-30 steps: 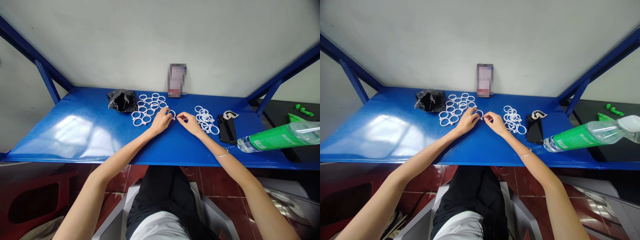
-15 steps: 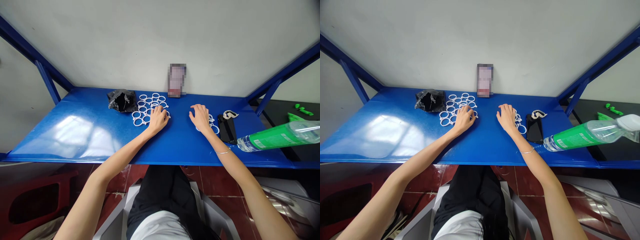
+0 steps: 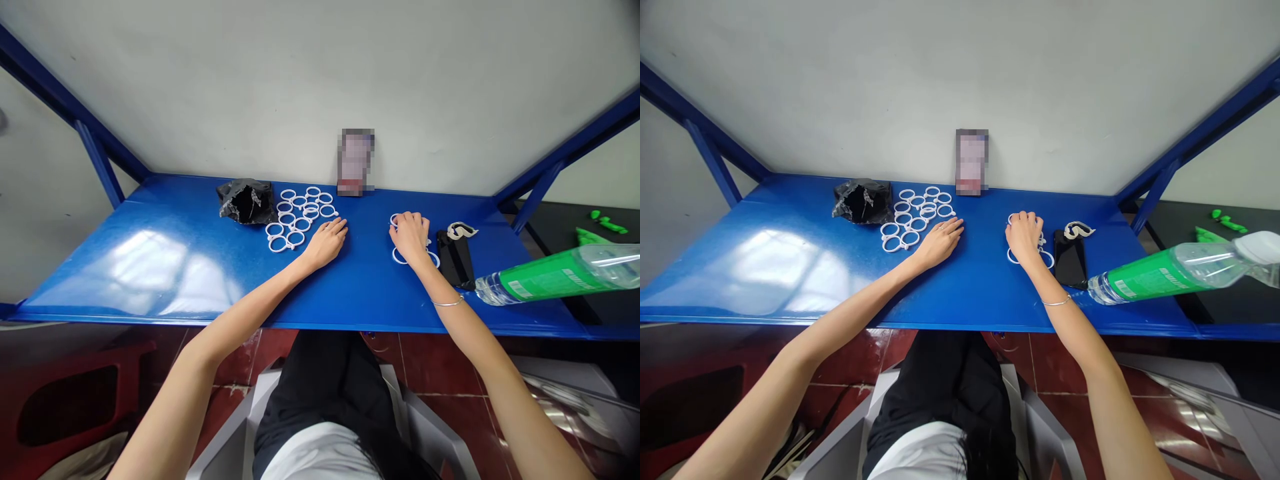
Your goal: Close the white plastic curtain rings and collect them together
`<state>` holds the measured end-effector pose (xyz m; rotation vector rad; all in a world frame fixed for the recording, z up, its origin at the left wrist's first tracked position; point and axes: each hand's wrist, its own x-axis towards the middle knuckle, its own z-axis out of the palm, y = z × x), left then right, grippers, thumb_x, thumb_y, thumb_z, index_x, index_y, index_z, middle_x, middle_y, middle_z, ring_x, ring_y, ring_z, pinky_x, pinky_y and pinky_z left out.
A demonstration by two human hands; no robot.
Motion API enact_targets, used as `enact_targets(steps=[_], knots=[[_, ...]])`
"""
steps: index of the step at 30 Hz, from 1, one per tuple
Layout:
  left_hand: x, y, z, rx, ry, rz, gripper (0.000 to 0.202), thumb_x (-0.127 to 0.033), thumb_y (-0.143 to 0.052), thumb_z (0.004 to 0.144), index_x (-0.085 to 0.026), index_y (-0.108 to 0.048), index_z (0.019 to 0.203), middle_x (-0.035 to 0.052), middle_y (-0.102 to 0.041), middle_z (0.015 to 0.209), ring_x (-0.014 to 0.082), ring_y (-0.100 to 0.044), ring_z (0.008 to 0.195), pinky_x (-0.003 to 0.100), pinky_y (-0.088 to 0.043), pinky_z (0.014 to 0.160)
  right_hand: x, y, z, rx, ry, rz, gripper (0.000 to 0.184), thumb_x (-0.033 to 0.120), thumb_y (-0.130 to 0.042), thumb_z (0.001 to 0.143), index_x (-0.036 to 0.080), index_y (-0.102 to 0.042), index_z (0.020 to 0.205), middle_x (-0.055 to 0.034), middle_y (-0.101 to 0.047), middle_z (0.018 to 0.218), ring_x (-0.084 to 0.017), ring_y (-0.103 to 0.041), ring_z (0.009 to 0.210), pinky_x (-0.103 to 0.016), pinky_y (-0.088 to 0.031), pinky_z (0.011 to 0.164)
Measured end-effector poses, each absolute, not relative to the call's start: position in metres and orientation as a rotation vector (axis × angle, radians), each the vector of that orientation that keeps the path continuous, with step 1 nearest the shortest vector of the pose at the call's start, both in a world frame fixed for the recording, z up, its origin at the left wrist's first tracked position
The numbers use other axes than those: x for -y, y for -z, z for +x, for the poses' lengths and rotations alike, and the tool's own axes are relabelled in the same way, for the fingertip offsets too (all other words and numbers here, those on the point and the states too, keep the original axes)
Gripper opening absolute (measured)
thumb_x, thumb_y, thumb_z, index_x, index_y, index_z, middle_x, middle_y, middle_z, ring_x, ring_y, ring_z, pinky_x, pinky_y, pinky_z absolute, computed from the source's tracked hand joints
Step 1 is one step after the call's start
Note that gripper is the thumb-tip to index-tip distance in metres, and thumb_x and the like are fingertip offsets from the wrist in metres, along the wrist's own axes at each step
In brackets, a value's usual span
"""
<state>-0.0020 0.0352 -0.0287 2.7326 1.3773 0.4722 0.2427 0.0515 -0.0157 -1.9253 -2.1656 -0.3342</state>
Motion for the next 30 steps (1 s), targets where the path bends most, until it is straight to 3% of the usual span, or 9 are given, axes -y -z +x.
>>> enact_targets(steps=[7,15,20,24,30], knots=[[-0.042,0.034,-0.007,-1.525,-0.552,2.691,0.039,-0.006,-0.039,0.092,-0.009,-0.065,0.122,0.0162,-0.059,0.135,0.0275,-0.052,0.133,0.042,-0.045,0.11,-0.051,0.013,0.241,2.139,0.29,-1.848,0.023,0.017,-0.041,0.091,0.013,-0.063,0.087,-0.0184,-0.066,0.096,-0.036,-0.054,0.102,-0.052,-0.035,0.091],[-0.044,0.034,-0.01,-1.602,-0.583,2.67,0.042,-0.002,-0.037,0.087,-0.01,-0.067,0.116,0.0172,-0.062,0.13,0.0293,-0.056,0.125,0.045,-0.048,0.103,-0.049,0.006,0.235,1.977,0.114,-1.697,0.014,0.026,-0.045,0.093,0.02,-0.056,0.087,-0.0146,-0.068,0.093,-0.033,-0.058,0.097,-0.049,-0.043,0.088],[-0.041,0.027,-0.009,-1.643,-0.573,2.636,0.039,-0.007,-0.038,0.091,-0.011,-0.065,0.12,0.0169,-0.059,0.133,0.0307,-0.054,0.126,0.047,-0.046,0.104,-0.049,0.001,0.231,1.8,-0.293,-1.44,0.024,0.046,-0.046,0.096,0.023,-0.055,0.092,-0.0094,-0.069,0.095,-0.027,-0.063,0.095,-0.042,-0.049,0.085],[-0.036,0.021,-0.008,-1.529,-0.701,2.61,0.042,-0.02,-0.046,0.095,-0.014,-0.052,0.136,0.016,-0.054,0.14,0.0306,-0.049,0.131,0.047,-0.044,0.105,-0.046,-0.002,0.223,1.536,-0.859,-1.191,0.034,0.057,-0.06,0.087,0.024,-0.058,0.091,-0.0035,-0.069,0.088,-0.02,-0.066,0.087,-0.038,-0.052,0.087],[-0.032,0.02,-0.006,-1.259,-0.833,2.634,0.061,-0.034,-0.055,0.094,-0.016,-0.034,0.149,0.0155,-0.048,0.145,0.0302,-0.047,0.133,0.044,-0.042,0.108,-0.04,0.001,0.21,1.239,-1.407,-1.083,0.039,0.056,-0.079,0.069,0.023,-0.067,0.086,0.0004,-0.067,0.079,-0.016,-0.064,0.082,-0.033,-0.053,0.086]])
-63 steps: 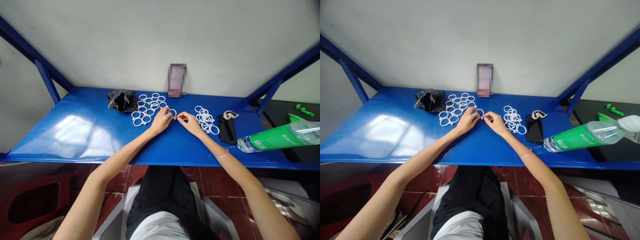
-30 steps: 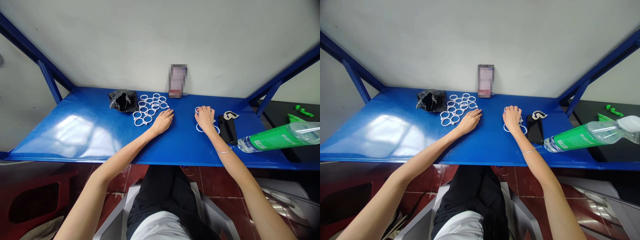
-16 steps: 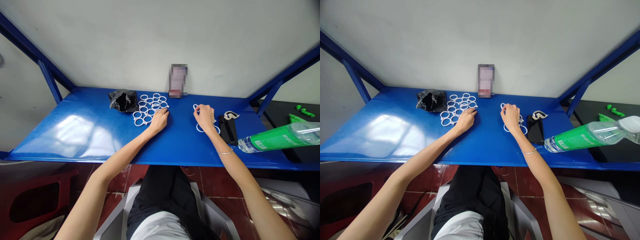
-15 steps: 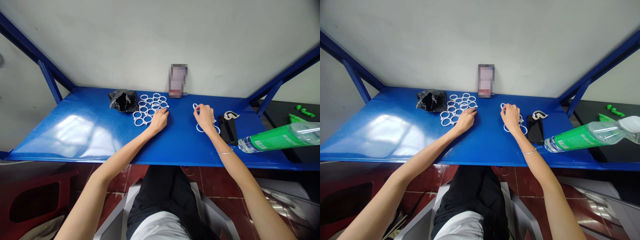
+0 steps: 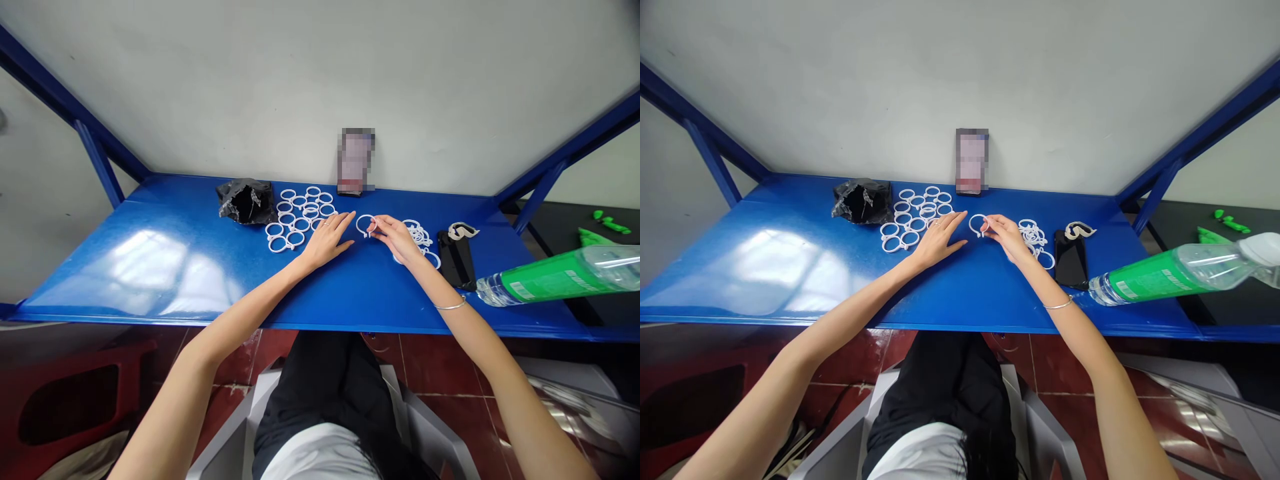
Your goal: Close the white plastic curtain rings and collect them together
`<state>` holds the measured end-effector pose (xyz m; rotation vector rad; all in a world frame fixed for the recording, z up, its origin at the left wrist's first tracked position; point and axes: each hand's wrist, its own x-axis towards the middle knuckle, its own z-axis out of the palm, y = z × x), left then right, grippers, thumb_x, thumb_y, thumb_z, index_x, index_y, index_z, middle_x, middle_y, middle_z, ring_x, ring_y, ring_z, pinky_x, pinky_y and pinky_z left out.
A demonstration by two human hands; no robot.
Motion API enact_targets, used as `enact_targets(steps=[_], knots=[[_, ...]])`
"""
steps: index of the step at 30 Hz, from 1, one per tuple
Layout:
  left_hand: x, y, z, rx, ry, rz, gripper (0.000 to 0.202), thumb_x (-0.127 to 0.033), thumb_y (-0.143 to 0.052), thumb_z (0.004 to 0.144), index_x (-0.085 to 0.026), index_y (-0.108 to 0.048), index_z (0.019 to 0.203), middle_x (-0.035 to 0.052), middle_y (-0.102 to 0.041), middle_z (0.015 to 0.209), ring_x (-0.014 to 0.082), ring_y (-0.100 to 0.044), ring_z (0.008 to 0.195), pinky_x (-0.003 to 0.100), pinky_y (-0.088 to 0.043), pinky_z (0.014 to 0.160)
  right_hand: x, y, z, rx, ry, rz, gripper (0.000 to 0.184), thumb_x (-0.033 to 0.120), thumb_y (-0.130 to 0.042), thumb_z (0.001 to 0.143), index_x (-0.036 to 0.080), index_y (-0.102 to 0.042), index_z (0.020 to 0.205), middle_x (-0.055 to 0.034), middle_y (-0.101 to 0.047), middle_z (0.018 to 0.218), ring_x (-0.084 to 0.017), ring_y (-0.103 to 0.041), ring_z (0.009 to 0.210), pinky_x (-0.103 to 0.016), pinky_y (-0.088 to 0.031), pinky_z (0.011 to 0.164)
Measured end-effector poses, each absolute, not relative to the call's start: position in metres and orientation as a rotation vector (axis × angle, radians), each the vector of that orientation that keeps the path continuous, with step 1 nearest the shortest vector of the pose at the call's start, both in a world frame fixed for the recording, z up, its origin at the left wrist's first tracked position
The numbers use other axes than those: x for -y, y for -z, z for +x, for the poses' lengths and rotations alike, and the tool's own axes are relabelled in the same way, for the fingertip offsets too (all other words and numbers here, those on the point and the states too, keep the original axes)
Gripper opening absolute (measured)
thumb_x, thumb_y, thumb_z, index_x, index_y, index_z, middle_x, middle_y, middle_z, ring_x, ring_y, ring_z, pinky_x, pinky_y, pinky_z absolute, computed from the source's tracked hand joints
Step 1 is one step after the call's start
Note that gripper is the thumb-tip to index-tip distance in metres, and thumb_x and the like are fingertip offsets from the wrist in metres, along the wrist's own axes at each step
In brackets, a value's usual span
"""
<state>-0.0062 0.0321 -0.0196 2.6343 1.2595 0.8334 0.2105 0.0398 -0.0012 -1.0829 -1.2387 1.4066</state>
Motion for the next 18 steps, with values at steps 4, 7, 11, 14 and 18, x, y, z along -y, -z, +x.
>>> enact_targets(steps=[4,7,11,14,18], knots=[[-0.031,0.021,-0.006,-1.141,-0.85,2.675,0.061,-0.037,-0.054,0.095,-0.017,-0.034,0.149,0.0159,-0.05,0.143,0.0295,-0.049,0.131,0.043,-0.043,0.106,-0.037,0.006,0.204,1.235,-1.512,-1.095,0.043,0.056,-0.08,0.066,0.022,-0.068,0.089,0.0007,-0.066,0.076,-0.015,-0.064,0.079,-0.034,-0.053,0.085],[-0.03,0.021,-0.005,-1.083,-0.813,2.707,0.059,-0.039,-0.053,0.096,-0.016,-0.036,0.148,0.0163,-0.054,0.138,0.0287,-0.052,0.126,0.043,-0.044,0.103,-0.035,0.01,0.2,1.275,-1.556,-1.095,0.046,0.057,-0.08,0.064,0.021,-0.069,0.089,0.0011,-0.066,0.073,-0.014,-0.063,0.074,-0.033,-0.054,0.08],[-0.029,0.021,-0.003,-1.027,-0.753,2.719,0.055,-0.042,-0.053,0.096,-0.017,-0.041,0.144,0.016,-0.058,0.131,0.0278,-0.056,0.12,0.042,-0.046,0.098,-0.033,0.014,0.197,1.346,-1.546,-1.084,0.044,0.058,-0.079,0.066,0.02,-0.068,0.086,0.0009,-0.066,0.071,-0.014,-0.063,0.07,-0.031,-0.055,0.075],[-0.028,0.022,-0.002,-1.02,-0.745,2.707,0.052,-0.043,-0.055,0.095,-0.015,-0.047,0.138,0.0148,-0.062,0.124,0.0271,-0.059,0.112,0.041,-0.048,0.093,-0.032,0.015,0.196,1.381,-1.522,-1.083,0.044,0.057,-0.079,0.067,0.02,-0.068,0.086,0.0003,-0.067,0.072,-0.015,-0.064,0.071,-0.032,-0.055,0.076],[-0.029,0.022,-0.002,-1.11,-0.813,2.653,0.044,-0.043,-0.06,0.092,-0.016,-0.054,0.127,0.012,-0.065,0.115,0.0249,-0.061,0.105,0.037,-0.049,0.089,-0.031,0.014,0.195,1.399,-1.442,-1.104,0.044,0.058,-0.078,0.068,0.021,-0.069,0.09,-0.0014,-0.069,0.076,-0.017,-0.066,0.076,-0.034,-0.056,0.078]])
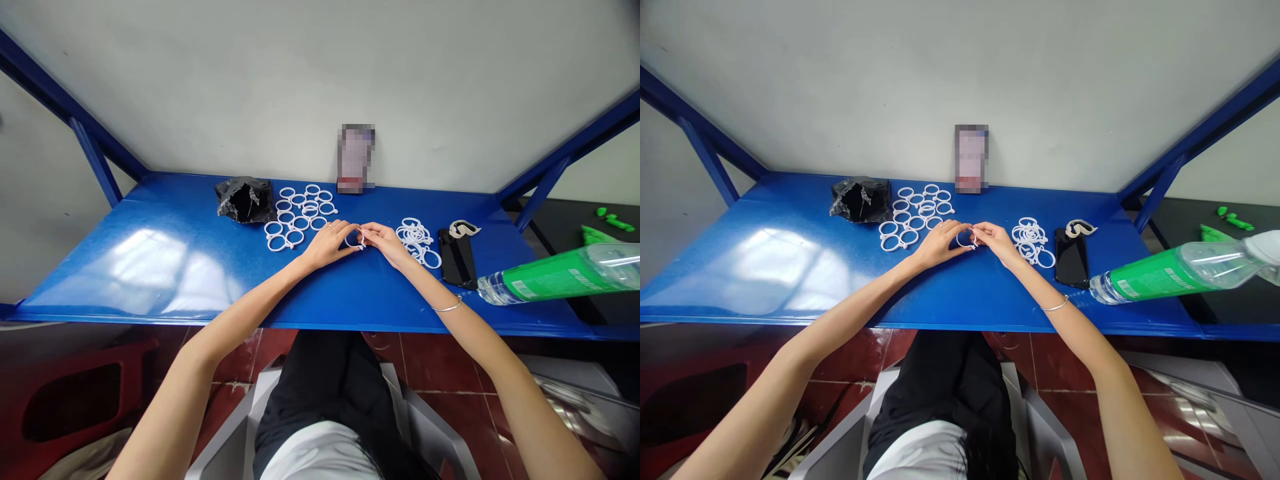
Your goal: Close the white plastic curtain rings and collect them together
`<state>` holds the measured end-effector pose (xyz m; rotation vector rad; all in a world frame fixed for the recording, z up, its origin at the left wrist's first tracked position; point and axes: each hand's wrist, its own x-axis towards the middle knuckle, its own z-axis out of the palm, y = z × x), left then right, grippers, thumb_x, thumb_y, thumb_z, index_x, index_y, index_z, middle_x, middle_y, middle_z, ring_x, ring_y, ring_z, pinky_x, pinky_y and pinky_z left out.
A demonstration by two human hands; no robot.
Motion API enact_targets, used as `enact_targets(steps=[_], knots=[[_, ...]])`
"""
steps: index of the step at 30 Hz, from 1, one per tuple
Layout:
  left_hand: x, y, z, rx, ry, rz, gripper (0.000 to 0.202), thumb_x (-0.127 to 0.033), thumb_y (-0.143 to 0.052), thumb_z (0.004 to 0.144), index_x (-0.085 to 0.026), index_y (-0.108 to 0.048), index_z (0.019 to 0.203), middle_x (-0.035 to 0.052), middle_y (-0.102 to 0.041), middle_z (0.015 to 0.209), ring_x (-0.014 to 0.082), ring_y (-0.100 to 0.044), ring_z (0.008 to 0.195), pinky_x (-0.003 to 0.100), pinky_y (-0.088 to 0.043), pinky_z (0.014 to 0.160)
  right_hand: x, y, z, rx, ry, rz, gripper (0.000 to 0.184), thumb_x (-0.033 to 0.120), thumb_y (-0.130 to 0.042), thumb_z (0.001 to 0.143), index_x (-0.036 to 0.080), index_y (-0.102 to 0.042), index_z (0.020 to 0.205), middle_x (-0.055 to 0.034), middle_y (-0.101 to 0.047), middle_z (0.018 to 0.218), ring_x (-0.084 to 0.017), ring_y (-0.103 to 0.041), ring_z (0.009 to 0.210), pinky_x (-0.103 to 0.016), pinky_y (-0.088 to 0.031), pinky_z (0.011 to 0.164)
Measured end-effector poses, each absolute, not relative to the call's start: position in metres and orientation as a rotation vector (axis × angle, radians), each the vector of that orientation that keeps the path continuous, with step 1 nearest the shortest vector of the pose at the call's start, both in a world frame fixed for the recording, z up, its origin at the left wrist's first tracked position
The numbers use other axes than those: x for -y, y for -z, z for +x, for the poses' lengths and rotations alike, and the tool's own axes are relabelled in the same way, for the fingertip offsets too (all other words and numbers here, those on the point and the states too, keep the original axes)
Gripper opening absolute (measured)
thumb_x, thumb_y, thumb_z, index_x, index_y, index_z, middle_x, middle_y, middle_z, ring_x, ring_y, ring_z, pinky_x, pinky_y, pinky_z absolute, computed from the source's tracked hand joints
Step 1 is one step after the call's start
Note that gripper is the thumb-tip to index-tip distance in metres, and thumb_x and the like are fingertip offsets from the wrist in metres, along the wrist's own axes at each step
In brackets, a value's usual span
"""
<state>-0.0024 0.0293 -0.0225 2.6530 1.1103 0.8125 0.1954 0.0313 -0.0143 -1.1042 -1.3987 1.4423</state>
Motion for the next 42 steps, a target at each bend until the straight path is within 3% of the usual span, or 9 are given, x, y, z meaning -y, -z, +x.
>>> enact_targets(steps=[6,15,22,35,42], knots=[[-0.031,0.021,-0.005,-1.319,-0.998,2.475,0.041,-0.043,-0.065,0.089,-0.017,-0.055,0.12,0.0099,-0.065,0.112,0.0235,-0.061,0.107,0.035,-0.05,0.089,-0.028,0.011,0.193,1.614,-1.147,-1.085,0.039,0.054,-0.073,0.076,0.022,-0.068,0.097,-0.0045,-0.07,0.092,-0.019,-0.067,0.086,-0.034,-0.056,0.079],[-0.03,0.021,-0.004,-1.36,-1.082,2.348,0.042,-0.045,-0.066,0.088,-0.018,-0.054,0.117,0.0082,-0.065,0.107,0.021,-0.063,0.098,0.033,-0.052,0.085,-0.019,0.004,0.19,1.857,-0.737,-1.063,0.024,0.041,-0.063,0.086,0.023,-0.065,0.102,-0.0064,-0.07,0.097,-0.021,-0.067,0.087,-0.038,-0.056,0.081],[-0.03,0.021,-0.004,-1.341,-1.109,2.342,0.044,-0.05,-0.063,0.089,-0.018,-0.053,0.118,0.008,-0.066,0.106,0.0206,-0.064,0.096,0.033,-0.052,0.084,-0.017,0.003,0.19,1.91,-0.627,-1.072,0.019,0.036,-0.06,0.088,0.023,-0.065,0.101,-0.0065,-0.07,0.099,-0.022,-0.067,0.087,-0.039,-0.056,0.083],[-0.029,0.023,-0.002,-1.29,-1.059,2.374,0.045,-0.038,-0.066,0.089,-0.018,-0.05,0.126,0.0073,-0.066,0.102,0.0216,-0.063,0.098,0.036,-0.051,0.09,-0.014,-0.002,0.189,1.938,-0.525,-1.077,0.014,0.033,-0.056,0.091,0.023,-0.064,0.095,-0.0058,-0.069,0.095,-0.021,-0.066,0.084,-0.038,-0.056,0.082],[-0.029,0.024,-0.002,-1.295,-1.037,2.438,0.045,-0.033,-0.063,0.09,-0.018,-0.049,0.131,0.0102,-0.065,0.111,0.0236,-0.062,0.109,0.036,-0.051,0.094,-0.014,-0.002,0.189,1.946,-0.473,-1.057,0.012,0.032,-0.056,0.091,0.023,-0.064,0.095,-0.0056,-0.068,0.094,-0.02,-0.065,0.083,-0.037,-0.055,0.081]])
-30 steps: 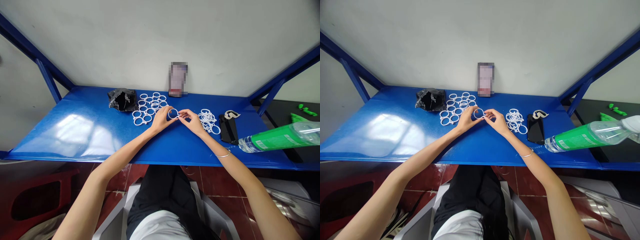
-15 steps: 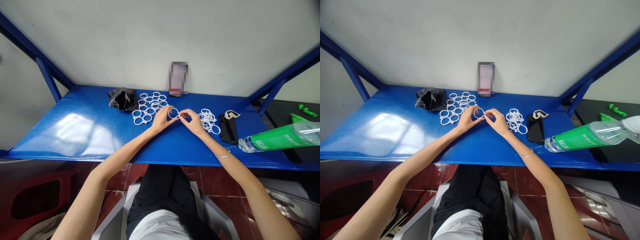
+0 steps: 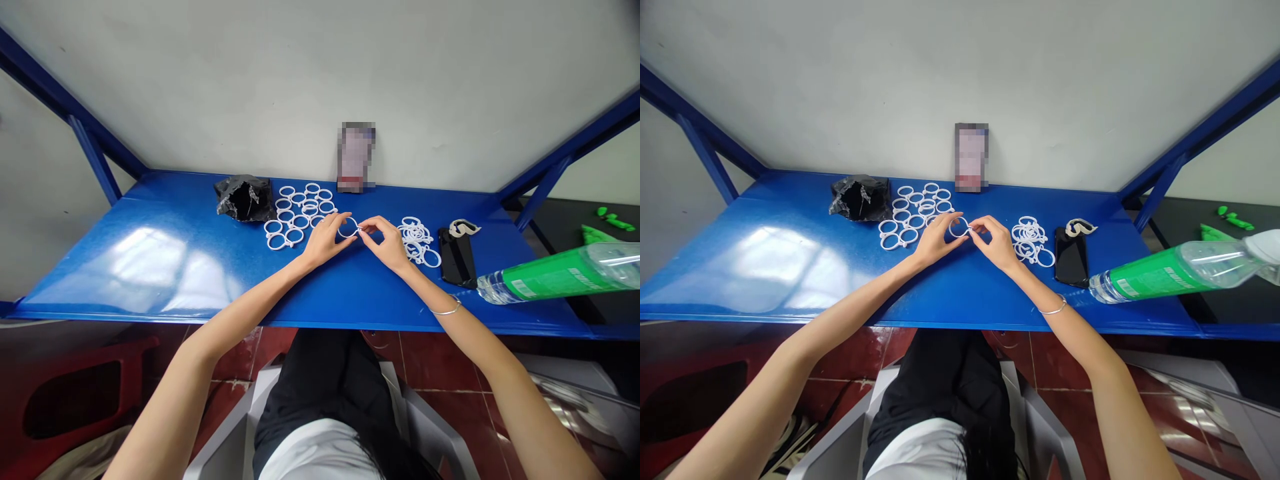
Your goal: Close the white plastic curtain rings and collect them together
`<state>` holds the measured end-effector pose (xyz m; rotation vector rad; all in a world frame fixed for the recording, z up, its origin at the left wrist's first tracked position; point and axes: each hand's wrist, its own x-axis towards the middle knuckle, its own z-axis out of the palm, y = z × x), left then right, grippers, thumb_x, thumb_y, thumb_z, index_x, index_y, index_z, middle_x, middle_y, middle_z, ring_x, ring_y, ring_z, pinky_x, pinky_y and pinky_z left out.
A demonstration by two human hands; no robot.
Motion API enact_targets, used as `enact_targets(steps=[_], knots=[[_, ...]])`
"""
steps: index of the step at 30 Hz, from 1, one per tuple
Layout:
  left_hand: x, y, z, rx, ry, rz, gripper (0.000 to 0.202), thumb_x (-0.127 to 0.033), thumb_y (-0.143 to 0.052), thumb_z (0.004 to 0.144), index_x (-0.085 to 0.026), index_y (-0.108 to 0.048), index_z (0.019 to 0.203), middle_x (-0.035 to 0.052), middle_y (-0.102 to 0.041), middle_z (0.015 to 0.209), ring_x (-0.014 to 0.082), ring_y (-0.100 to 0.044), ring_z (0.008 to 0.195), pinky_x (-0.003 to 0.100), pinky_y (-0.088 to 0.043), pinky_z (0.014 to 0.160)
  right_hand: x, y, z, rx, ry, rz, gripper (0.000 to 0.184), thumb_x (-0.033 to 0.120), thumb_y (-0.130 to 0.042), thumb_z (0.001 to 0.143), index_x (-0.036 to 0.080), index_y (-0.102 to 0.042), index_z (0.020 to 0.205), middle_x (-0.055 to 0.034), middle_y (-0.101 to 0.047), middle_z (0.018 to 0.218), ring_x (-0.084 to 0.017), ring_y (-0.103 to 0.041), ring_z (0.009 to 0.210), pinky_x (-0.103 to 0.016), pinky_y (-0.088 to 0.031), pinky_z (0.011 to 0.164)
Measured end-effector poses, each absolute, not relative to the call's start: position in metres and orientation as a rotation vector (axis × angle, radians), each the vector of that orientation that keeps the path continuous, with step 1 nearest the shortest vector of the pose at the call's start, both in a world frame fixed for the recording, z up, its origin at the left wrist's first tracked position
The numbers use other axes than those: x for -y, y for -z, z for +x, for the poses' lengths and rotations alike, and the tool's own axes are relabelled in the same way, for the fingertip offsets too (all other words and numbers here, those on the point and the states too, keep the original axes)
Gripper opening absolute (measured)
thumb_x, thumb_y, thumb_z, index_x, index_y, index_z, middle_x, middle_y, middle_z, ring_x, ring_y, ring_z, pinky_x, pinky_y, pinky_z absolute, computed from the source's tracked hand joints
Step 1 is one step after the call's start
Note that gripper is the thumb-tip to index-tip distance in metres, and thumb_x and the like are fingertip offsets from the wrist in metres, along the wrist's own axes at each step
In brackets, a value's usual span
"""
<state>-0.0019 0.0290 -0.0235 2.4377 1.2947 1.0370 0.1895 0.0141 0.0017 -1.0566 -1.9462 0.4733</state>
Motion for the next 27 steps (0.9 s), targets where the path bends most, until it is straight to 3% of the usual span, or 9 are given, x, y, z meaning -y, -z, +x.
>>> enact_targets(steps=[6,21,27], knots=[[-0.0284,0.0237,-0.0016,-1.285,-1.027,2.485,0.043,-0.034,-0.062,0.091,-0.017,-0.051,0.13,0.0123,-0.061,0.122,0.024,-0.059,0.116,0.035,-0.051,0.095,-0.0118,-0.0033,0.1882,1.974,-0.469,-1.091,0.015,0.035,-0.054,0.092,0.024,-0.064,0.095,-0.0061,-0.068,0.095,-0.022,-0.065,0.085,-0.039,-0.055,0.082],[-0.0296,0.0303,-0.0025,-1.15,-0.97,2.389,0.044,-0.043,-0.063,0.09,-0.017,-0.054,0.125,0.0099,-0.066,0.118,0.022,-0.064,0.108,0.033,-0.053,0.089,-0.0126,0.0011,0.1874,2.048,-0.391,-0.876,0.012,0.03,-0.056,0.094,0.022,-0.063,0.099,-0.006,-0.067,0.094,-0.019,-0.064,0.083,-0.034,-0.056,0.076],[-0.0288,0.0274,-0.0025,-1.011,-1.028,2.276,0.05,-0.05,-0.062,0.089,-0.017,-0.053,0.125,0.009,-0.067,0.117,0.019,-0.066,0.099,0.028,-0.055,0.08,-0.012,-0.0005,0.187,2.02,-0.433,-0.902,0.015,0.029,-0.056,0.092,0.022,-0.062,0.104,-0.0062,-0.066,0.098,-0.02,-0.064,0.086,-0.035,-0.055,0.077]])
